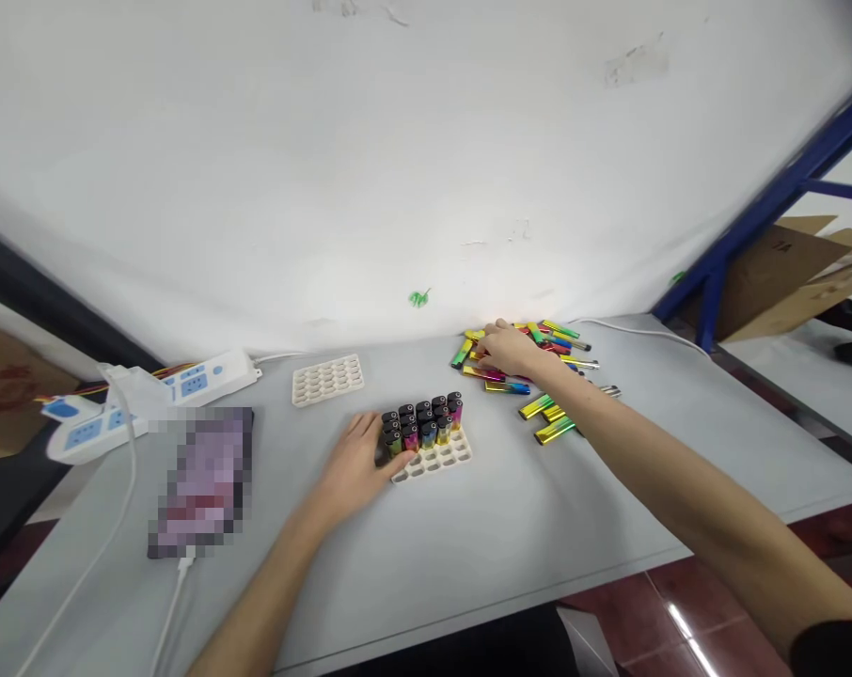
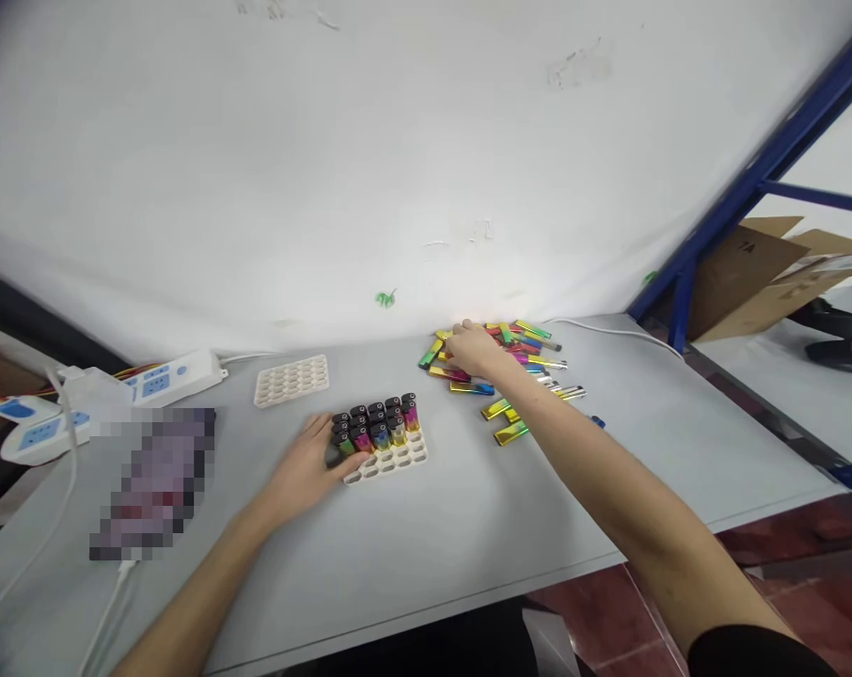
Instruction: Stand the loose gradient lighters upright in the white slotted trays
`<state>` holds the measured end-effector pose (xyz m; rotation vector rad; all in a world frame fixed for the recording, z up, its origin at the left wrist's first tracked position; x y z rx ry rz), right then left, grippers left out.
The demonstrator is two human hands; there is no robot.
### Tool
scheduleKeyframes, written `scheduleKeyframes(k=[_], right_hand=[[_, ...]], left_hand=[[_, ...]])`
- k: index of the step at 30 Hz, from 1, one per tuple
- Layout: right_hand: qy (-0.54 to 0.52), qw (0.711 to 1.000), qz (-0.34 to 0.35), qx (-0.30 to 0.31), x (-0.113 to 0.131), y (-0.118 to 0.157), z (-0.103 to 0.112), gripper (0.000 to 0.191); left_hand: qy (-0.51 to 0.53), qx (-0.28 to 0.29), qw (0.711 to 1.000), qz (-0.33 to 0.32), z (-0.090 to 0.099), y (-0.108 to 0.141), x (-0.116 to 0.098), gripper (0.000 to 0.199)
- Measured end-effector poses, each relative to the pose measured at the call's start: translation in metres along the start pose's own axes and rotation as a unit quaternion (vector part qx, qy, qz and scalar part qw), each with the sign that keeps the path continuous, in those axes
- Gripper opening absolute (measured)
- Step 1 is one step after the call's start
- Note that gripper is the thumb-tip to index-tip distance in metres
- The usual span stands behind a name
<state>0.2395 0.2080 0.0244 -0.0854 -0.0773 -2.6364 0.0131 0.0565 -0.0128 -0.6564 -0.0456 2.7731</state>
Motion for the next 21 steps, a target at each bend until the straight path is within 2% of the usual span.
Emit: scheduleKeyframes(k=[2, 4, 6, 8, 9, 11, 13, 15, 16, 18, 21], right_hand=[[-0.023, 1.0, -0.007, -0.019, 0.0, 0.004, 0.006, 0.012], [-0.109, 0.99, -0.051, -0.07, -0.009, 0.013, 0.016, 0.013], [-0.247, 0.952, -0.11, -0.141, -0.022, 0.029, 0.024, 0.021], [-0.409, 0.883, -0.144, -0.179, -0.03, 0.045, 0.019, 0.028], [-0.494, 0.836, -0.151, -0.183, -0.031, 0.052, 0.013, 0.028], [-0.656, 0.717, -0.153, -0.18, -0.025, 0.065, -0.003, 0.024], [-0.764, 0.603, -0.15, -0.174, -0.014, 0.075, -0.018, 0.023], [-0.822, 0.528, -0.142, -0.158, 0.0, 0.083, -0.029, 0.024], [-0.84, 0.504, -0.137, -0.145, 0.007, 0.086, -0.034, 0.024], [-0.861, 0.481, -0.122, -0.115, 0.021, 0.091, -0.04, 0.024], [-0.862, 0.492, -0.101, -0.067, 0.036, 0.095, -0.043, 0.026]], left_hand=[[-0.003, 0.0, 1.0, -0.001, 0.0, 0.0, 0.0, 0.036], [-0.002, 0.002, 1.0, 0.002, 0.0, -0.001, 0.0, 0.036], [0.0, 0.004, 1.0, 0.003, -0.001, -0.001, 0.0, 0.036], [0.003, 0.003, 1.0, 0.003, 0.0, -0.001, -0.001, 0.035], [0.005, 0.002, 1.0, 0.002, 0.0, -0.001, -0.001, 0.034], [0.006, 0.0, 1.0, 0.002, 0.001, -0.001, -0.001, 0.034], [0.002, -0.002, 1.0, 0.004, 0.001, 0.0, 0.001, 0.034], [-0.001, -0.003, 1.0, 0.005, 0.001, 0.0, 0.002, 0.035], [-0.001, -0.003, 1.0, 0.004, 0.001, -0.001, 0.002, 0.035], [0.001, -0.004, 1.0, 0.002, 0.001, -0.001, 0.002, 0.034], [0.004, -0.004, 1.0, 0.008, 0.001, -0.001, 0.003, 0.035]])
Point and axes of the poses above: each hand's wrist, its own y-axis away from the middle knuckle, its own z-axis out of the back of the hand, x = y × z, the point moved 9 cm from there along -y, towards the middle knuckle, and after that the axes turned 5 degrees about -y, right-handed, at the moved point
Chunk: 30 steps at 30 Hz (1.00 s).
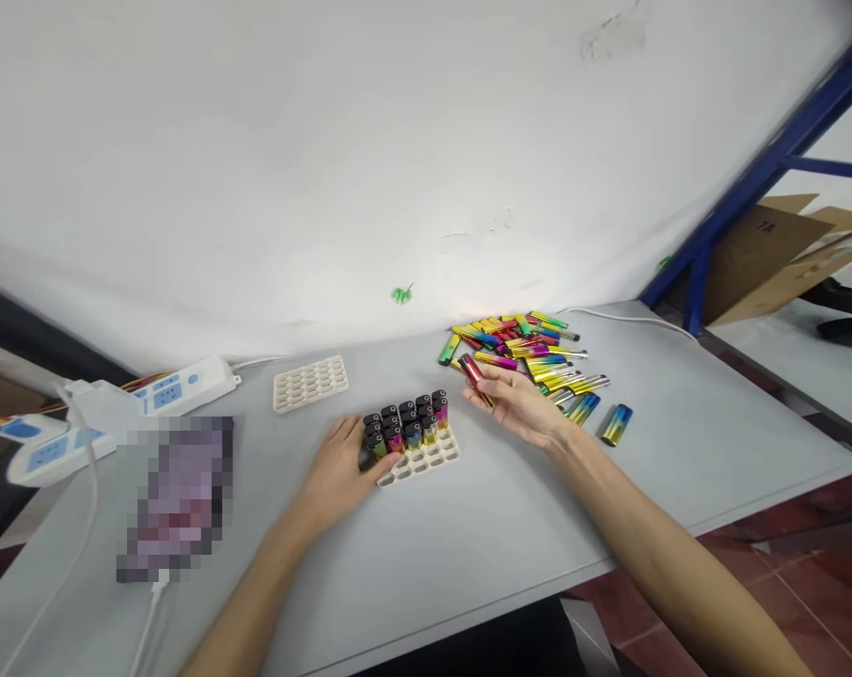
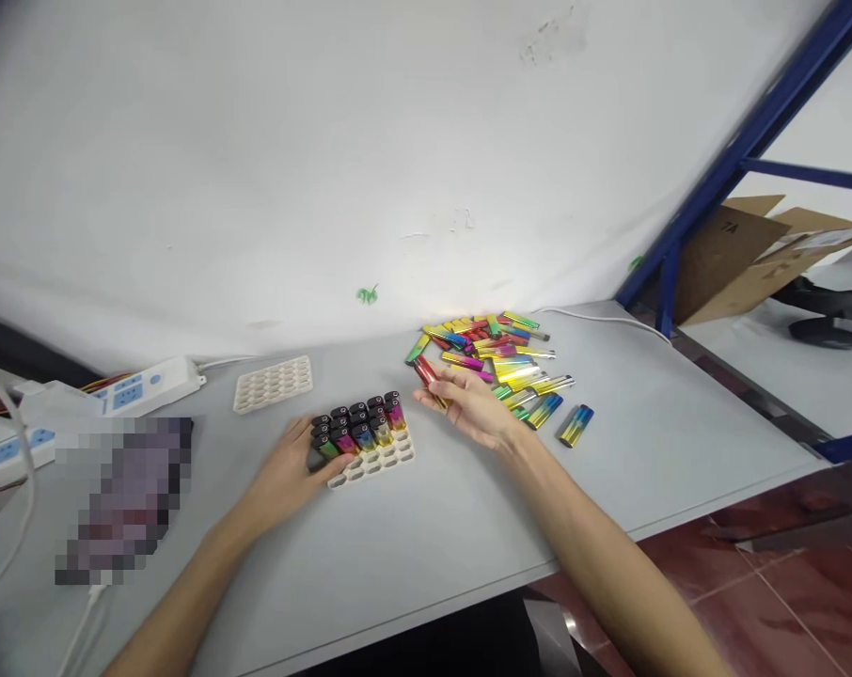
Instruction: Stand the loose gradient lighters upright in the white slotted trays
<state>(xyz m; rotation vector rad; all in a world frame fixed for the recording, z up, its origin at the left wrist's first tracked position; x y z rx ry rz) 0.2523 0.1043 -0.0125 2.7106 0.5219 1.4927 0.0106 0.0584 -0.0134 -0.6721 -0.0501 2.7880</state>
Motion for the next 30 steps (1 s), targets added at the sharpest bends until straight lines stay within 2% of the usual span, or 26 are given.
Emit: scheduleKeyframes(k=[4, 8, 10, 12, 15, 18, 20, 23, 30], right_hand=[[0.049, 0.999, -0.023, -0.004, -0.009, 0.005, -0.001, 0.025], [0.169, 0.984, 0.032, -0.041, -0.003, 0.007, 0.0, 0.033], [0.217, 0.973, 0.071, -0.022, 0.002, 0.009, -0.007, 0.04], [0.231, 0.969, 0.082, 0.01, 0.002, 0.01, -0.014, 0.045], [0.17, 0.984, 0.039, 0.025, -0.006, 0.011, -0.017, 0.046], [0.091, 0.996, 0.002, -0.009, -0.013, 0.011, -0.012, 0.052], [0.067, 0.997, 0.004, -0.033, -0.014, 0.011, -0.009, 0.058], [0.05, 0.997, 0.003, -0.056, -0.016, 0.01, -0.007, 0.057], [0.034, 0.997, 0.007, -0.063, -0.016, 0.008, -0.002, 0.052]], left_hand=[[0.001, 0.0, 1.0, 0.003, 0.0, 0.0, 0.0, 0.037], [-0.009, 0.008, 1.0, 0.011, -0.001, 0.0, 0.001, 0.04], [-0.014, 0.015, 1.0, 0.013, -0.002, 0.0, 0.002, 0.041], [-0.015, 0.017, 1.0, 0.01, -0.002, 0.0, 0.001, 0.04], [-0.014, 0.01, 1.0, 0.005, 0.0, 0.0, -0.001, 0.039], [-0.014, 0.011, 1.0, 0.009, 0.0, 0.0, 0.0, 0.04], [-0.013, 0.014, 1.0, 0.011, -0.001, 0.0, 0.001, 0.04], [-0.008, 0.014, 1.0, 0.008, -0.001, 0.001, 0.001, 0.039], [-0.005, 0.015, 1.0, 0.007, -0.001, 0.001, 0.0, 0.039]])
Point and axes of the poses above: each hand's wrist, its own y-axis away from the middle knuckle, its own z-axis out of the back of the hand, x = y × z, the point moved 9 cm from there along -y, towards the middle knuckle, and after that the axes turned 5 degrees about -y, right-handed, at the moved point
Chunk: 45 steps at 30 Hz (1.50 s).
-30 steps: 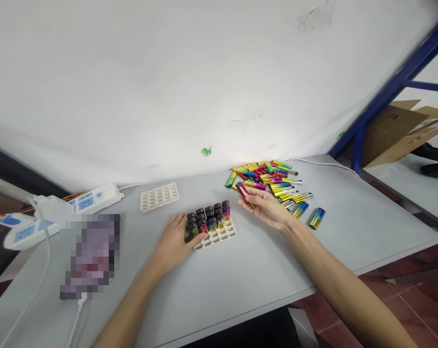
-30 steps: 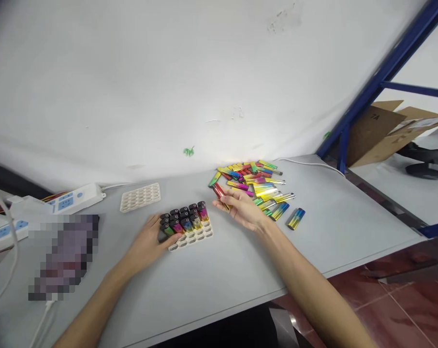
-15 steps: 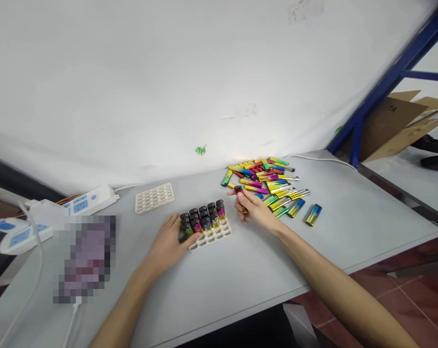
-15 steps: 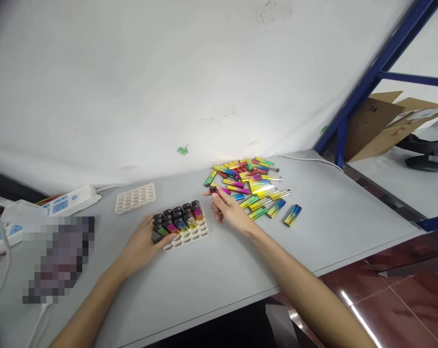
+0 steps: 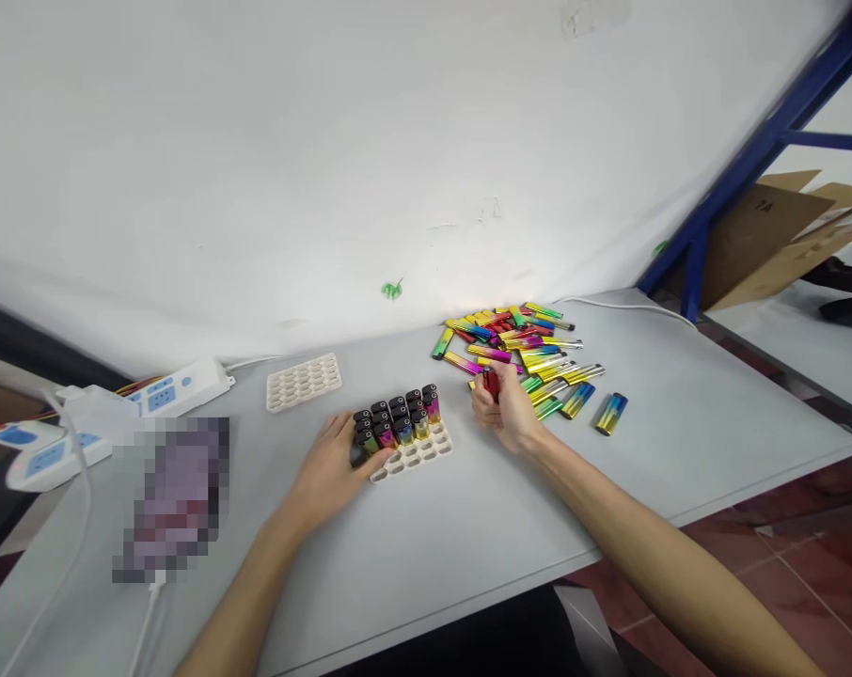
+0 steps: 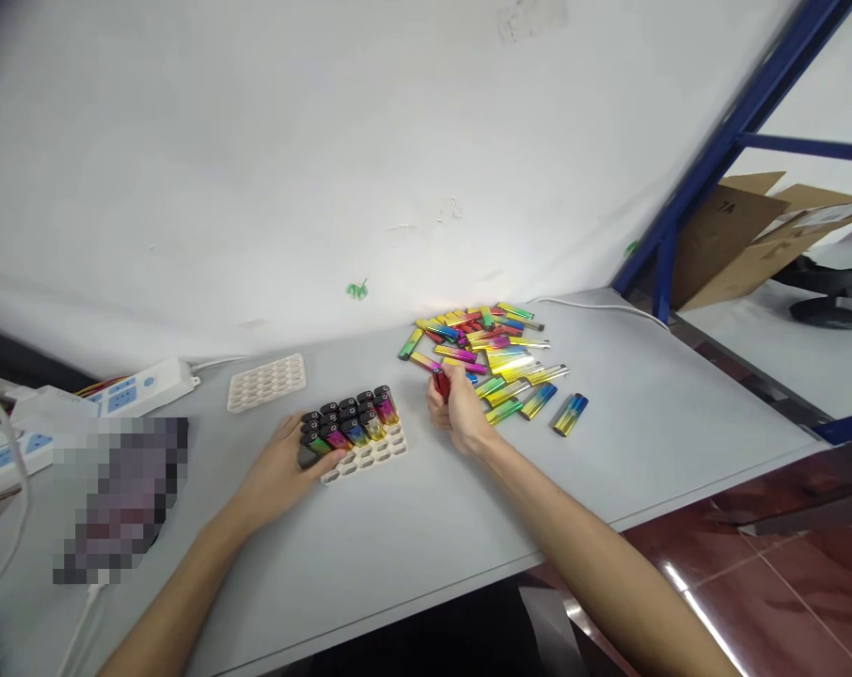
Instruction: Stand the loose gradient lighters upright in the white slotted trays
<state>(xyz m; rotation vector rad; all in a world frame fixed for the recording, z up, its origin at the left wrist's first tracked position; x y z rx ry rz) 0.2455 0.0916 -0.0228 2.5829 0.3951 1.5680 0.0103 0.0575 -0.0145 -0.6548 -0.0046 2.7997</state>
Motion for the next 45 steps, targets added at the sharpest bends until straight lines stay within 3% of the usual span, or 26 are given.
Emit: scheduleKeyframes(k=[13, 22, 27, 36, 41, 45], right_hand=[[0.013, 1.0, -0.01, -0.008, -0.005, -0.002, 0.002, 0.053], [0.054, 0.997, 0.056, 0.029, 0.0, -0.004, -0.003, 0.046], [0.202, 0.969, 0.113, 0.088, 0.014, 0.003, -0.014, 0.026], [0.292, 0.935, 0.121, 0.16, 0.015, 0.007, -0.019, 0.026], [0.35, 0.911, 0.139, 0.168, 0.014, 0.011, -0.026, 0.02], [0.366, 0.904, 0.161, 0.148, 0.015, 0.01, -0.023, 0.024]], left_hand=[[-0.005, -0.013, 1.0, -0.009, 0.001, 0.0, -0.002, 0.035], [-0.007, -0.005, 1.0, -0.026, 0.001, 0.001, 0.001, 0.042], [-0.015, -0.014, 1.0, -0.018, 0.004, 0.003, 0.002, 0.038], [-0.023, -0.017, 0.999, -0.021, 0.006, 0.002, 0.0, 0.037], [-0.012, -0.013, 1.0, -0.021, 0.007, 0.004, 0.001, 0.038], [0.001, 0.001, 0.999, -0.032, 0.005, 0.006, 0.002, 0.056]])
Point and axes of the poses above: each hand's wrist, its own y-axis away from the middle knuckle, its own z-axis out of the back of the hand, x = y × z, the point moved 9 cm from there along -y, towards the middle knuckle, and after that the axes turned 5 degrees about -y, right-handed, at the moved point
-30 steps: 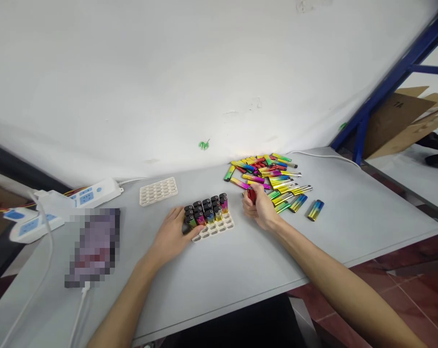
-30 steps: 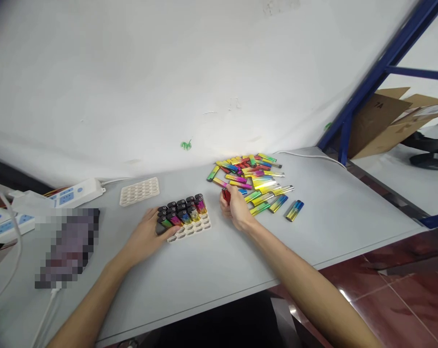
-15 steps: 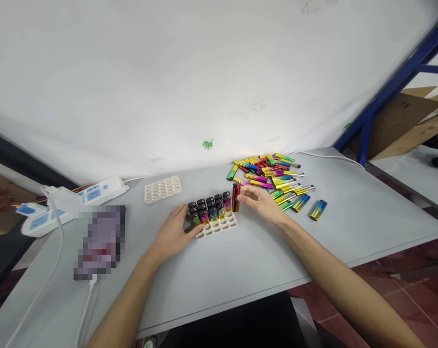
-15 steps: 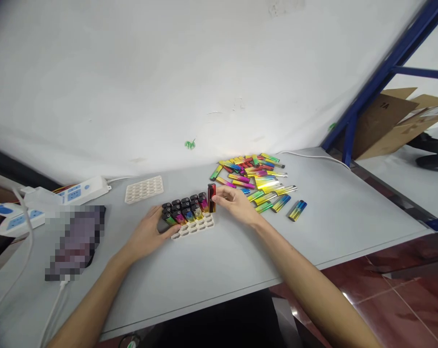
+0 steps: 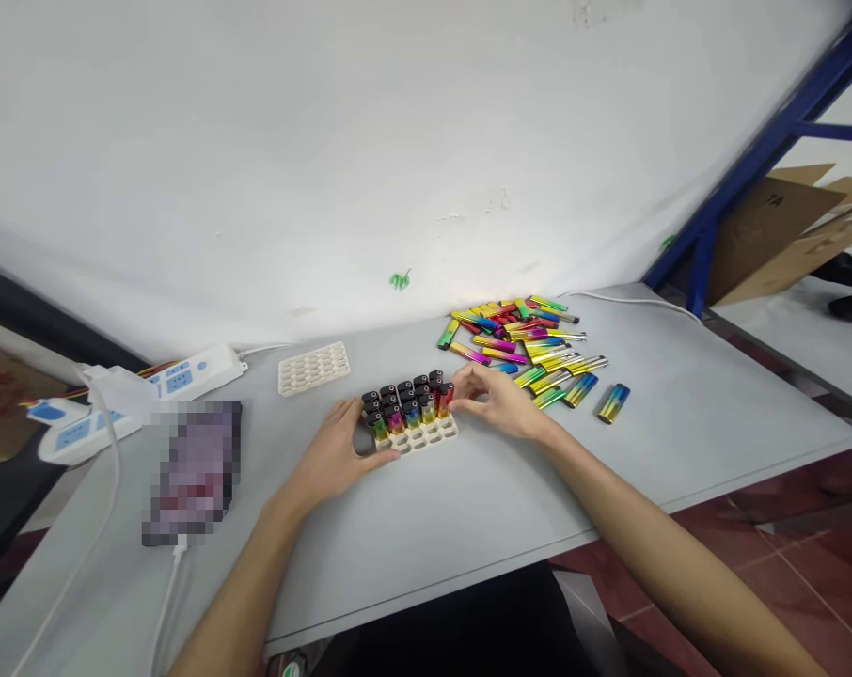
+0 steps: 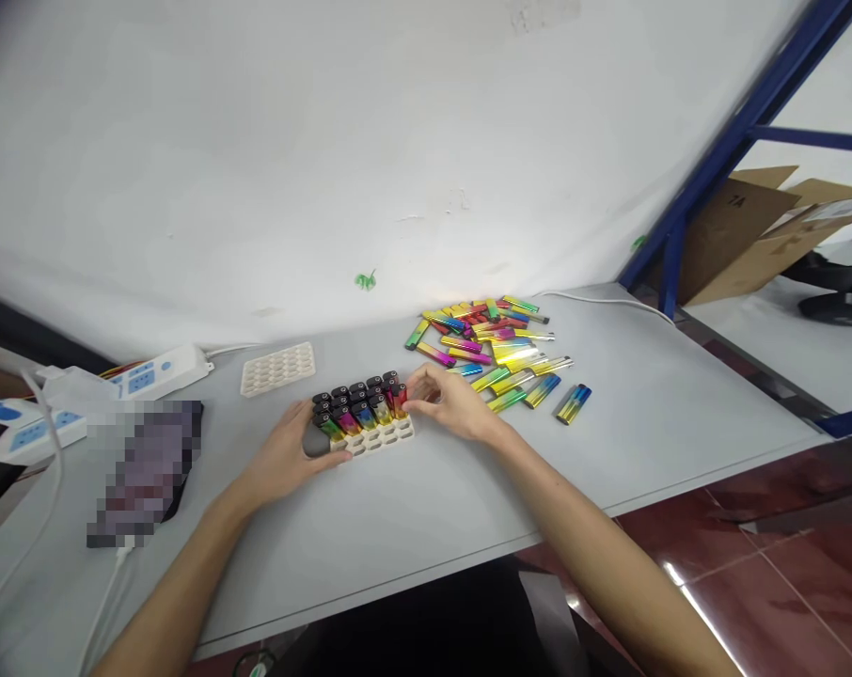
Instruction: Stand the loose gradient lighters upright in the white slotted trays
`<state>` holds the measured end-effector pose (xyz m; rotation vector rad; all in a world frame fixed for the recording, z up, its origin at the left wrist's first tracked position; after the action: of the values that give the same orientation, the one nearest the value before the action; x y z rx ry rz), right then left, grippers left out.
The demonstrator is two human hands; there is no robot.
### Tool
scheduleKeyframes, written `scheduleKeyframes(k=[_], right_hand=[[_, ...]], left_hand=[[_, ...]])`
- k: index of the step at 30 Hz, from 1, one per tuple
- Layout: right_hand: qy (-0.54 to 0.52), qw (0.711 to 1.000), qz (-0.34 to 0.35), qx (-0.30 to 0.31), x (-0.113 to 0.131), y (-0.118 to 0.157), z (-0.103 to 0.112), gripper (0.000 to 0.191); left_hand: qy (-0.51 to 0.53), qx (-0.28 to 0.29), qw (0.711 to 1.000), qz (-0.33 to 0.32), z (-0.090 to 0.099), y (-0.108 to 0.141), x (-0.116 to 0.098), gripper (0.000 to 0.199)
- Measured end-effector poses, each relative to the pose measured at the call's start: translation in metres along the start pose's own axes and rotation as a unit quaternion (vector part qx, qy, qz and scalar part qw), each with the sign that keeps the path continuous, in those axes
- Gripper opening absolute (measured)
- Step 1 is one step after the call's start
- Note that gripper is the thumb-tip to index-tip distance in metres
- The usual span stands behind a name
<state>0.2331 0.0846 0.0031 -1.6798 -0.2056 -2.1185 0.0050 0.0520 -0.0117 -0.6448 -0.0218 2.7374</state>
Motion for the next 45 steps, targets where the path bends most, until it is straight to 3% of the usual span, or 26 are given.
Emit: scheduleKeyframes(k=[4, 8, 11, 13, 15, 17, 19, 23, 28, 30, 35, 38, 45], right_hand=[[0.048, 0.999, 0.0, 0.018, -0.004, 0.0, -0.004, 0.019], [0.101, 0.994, 0.012, 0.036, 0.002, 0.002, -0.006, 0.017], [0.211, 0.977, 0.006, -0.023, 0.009, 0.004, 0.013, 0.021], [0.32, 0.939, -0.035, -0.125, 0.011, 0.008, 0.04, 0.027], [0.42, 0.877, -0.086, -0.215, 0.014, 0.015, 0.064, 0.031], [0.486, 0.83, -0.132, -0.239, 0.011, 0.02, 0.075, 0.036], [0.519, 0.81, -0.167, -0.214, 0.005, 0.019, 0.074, 0.04], [0.525, 0.816, -0.167, -0.175, 0.001, 0.016, 0.054, 0.043], [0.437, 0.882, -0.092, -0.149, 0.006, 0.012, 0.03, 0.036], [0.421, 0.89, -0.081, -0.152, 0.008, 0.011, 0.03, 0.034], [0.449, 0.858, -0.154, -0.199, 0.002, 0.015, 0.053, 0.03], [0.468, 0.83, -0.206, -0.22, -0.004, 0.021, 0.07, 0.046], [0.516, 0.813, -0.212, -0.164, -0.009, 0.021, 0.072, 0.067]], left_hand=[[0.005, 0.012, 0.999, -0.034, -0.003, 0.002, -0.003, 0.081], [-0.003, 0.002, 1.0, -0.03, -0.005, 0.002, -0.001, 0.084], [-0.005, -0.01, 1.0, -0.024, -0.005, 0.002, -0.002, 0.082], [-0.007, -0.018, 1.0, -0.013, -0.005, 0.001, -0.002, 0.081], [-0.01, -0.028, 1.0, 0.002, -0.004, 0.0, -0.001, 0.078], [-0.014, -0.038, 0.999, 0.013, -0.002, -0.001, 0.0, 0.075], [-0.015, -0.048, 0.998, 0.025, -0.001, -0.002, 0.003, 0.074], [-0.01, -0.053, 0.998, 0.037, 0.0, -0.002, 0.007, 0.073], [-0.007, -0.05, 0.998, 0.041, 0.0, -0.003, 0.008, 0.069], [-0.006, -0.046, 0.998, 0.042, 0.0, -0.004, 0.008, 0.068], [-0.007, -0.038, 0.999, 0.038, -0.001, -0.004, 0.006, 0.066], [-0.007, -0.039, 0.998, 0.04, 0.0, -0.003, 0.007, 0.066], [-0.005, -0.041, 0.998, 0.046, 0.001, -0.002, 0.007, 0.065]])
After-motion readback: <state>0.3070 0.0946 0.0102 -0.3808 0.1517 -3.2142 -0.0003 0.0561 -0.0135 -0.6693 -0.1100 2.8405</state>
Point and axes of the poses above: each hand's wrist, its own y-axis away from the middle knuckle, its own z-axis out of the back of the hand, x = y × z, the point moved 9 cm from there along -y, towards the middle knuckle, and after that the axes turned 5 degrees about -y, right-handed, at the moved point
